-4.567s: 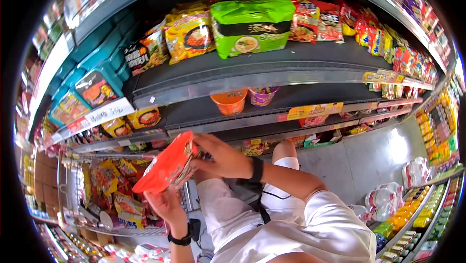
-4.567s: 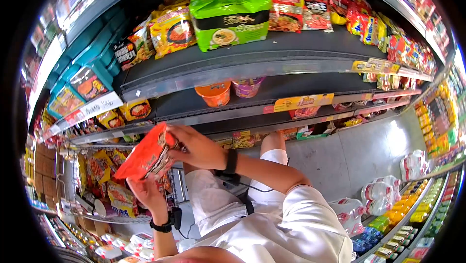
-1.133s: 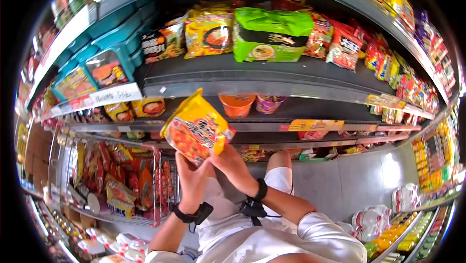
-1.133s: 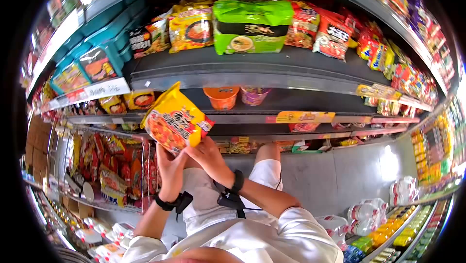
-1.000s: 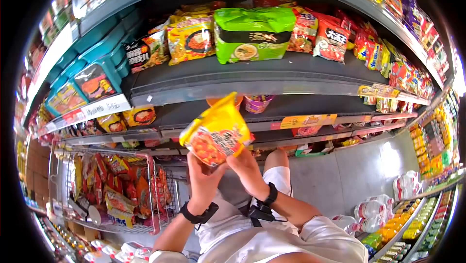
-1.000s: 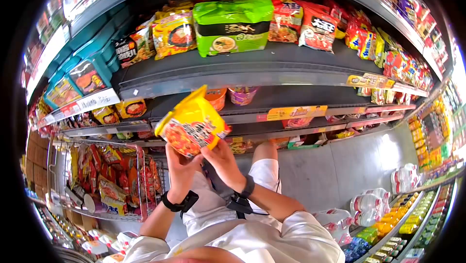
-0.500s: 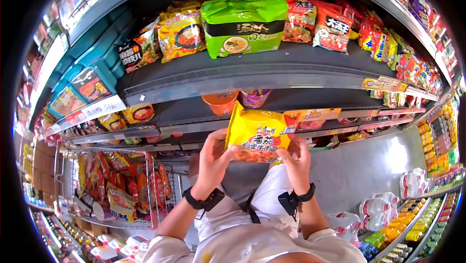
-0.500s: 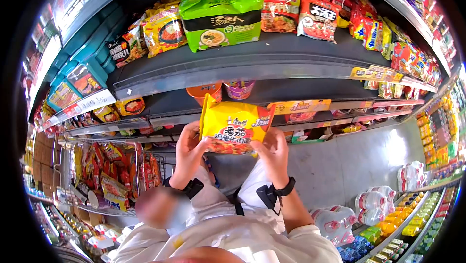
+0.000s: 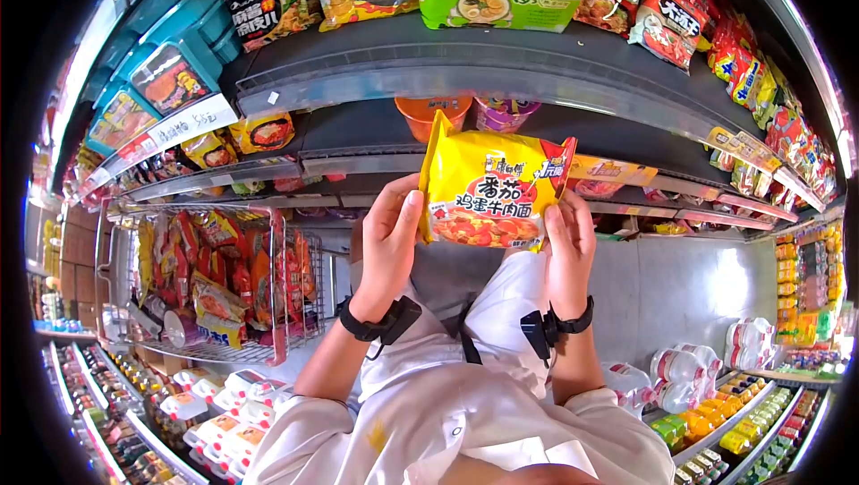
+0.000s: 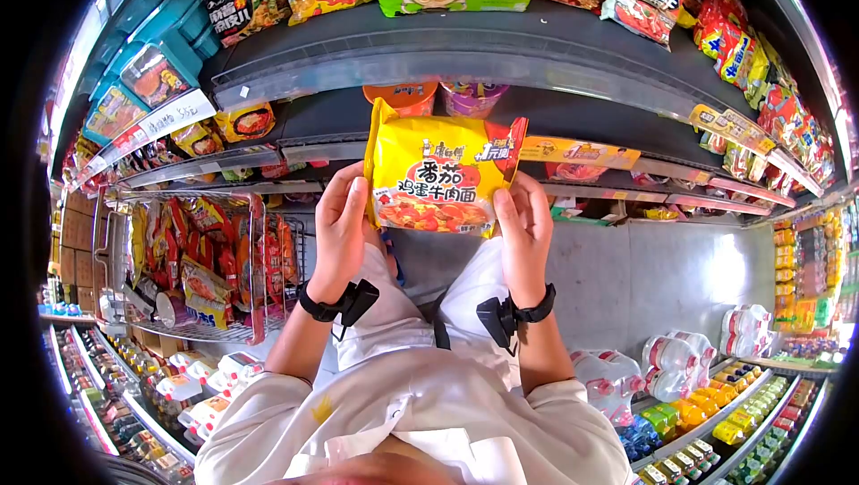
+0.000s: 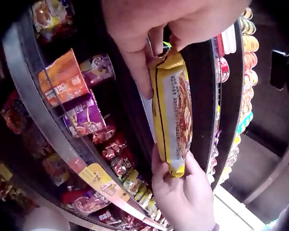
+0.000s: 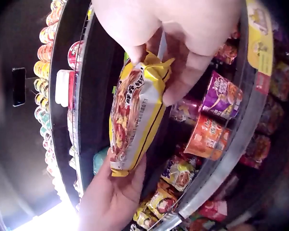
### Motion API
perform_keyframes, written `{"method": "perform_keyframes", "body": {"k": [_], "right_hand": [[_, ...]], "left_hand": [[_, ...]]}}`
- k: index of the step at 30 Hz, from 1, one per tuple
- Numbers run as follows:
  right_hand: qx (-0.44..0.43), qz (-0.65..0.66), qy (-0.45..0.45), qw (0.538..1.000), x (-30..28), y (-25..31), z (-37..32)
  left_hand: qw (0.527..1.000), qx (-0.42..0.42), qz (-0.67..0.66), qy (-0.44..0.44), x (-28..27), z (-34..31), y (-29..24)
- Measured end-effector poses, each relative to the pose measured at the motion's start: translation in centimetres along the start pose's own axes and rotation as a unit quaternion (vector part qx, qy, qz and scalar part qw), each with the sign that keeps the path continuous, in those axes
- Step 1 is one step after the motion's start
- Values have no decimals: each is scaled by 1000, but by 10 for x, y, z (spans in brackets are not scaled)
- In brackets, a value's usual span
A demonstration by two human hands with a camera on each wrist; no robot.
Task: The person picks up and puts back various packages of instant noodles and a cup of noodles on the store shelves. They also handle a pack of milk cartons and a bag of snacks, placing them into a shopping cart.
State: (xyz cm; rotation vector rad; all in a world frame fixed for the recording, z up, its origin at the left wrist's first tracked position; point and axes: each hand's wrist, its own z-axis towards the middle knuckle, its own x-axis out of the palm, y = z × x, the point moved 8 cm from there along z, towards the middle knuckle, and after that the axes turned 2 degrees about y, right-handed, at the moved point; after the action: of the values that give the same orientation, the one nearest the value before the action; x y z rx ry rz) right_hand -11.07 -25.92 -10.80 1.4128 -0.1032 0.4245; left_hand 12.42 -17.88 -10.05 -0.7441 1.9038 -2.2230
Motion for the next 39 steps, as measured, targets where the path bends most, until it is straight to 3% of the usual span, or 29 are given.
{"method": "perform_keyframes", "body": {"k": [9,17,18,21,23,35,37,39], "right_hand": [[7,-55,19,998,15,-7,-3],[32,-69,26,997,27,-13,-5],[37,-75,32,996,29,-13,-5],[-27,-109,32,993,43,-5,1],[-14,-97,33,995,45,-11,3],[41,-103,72,991,47,-36,-3],[46,-91,62,993,42,-45,-4],[44,-87,54,994,42,-49,-2]], "left_hand": [[999,11,6,-45,-30,-3,1],[991,66,103,-51,-46,-2,-12],[993,45,96,-53,-47,-2,-16],[984,106,131,-63,-58,2,-18],[995,36,72,-61,-56,-1,-21],[997,-22,24,-65,-76,-19,6],[998,3,35,-55,-72,-20,5],[998,-9,-21,-50,-70,-22,14]]}}
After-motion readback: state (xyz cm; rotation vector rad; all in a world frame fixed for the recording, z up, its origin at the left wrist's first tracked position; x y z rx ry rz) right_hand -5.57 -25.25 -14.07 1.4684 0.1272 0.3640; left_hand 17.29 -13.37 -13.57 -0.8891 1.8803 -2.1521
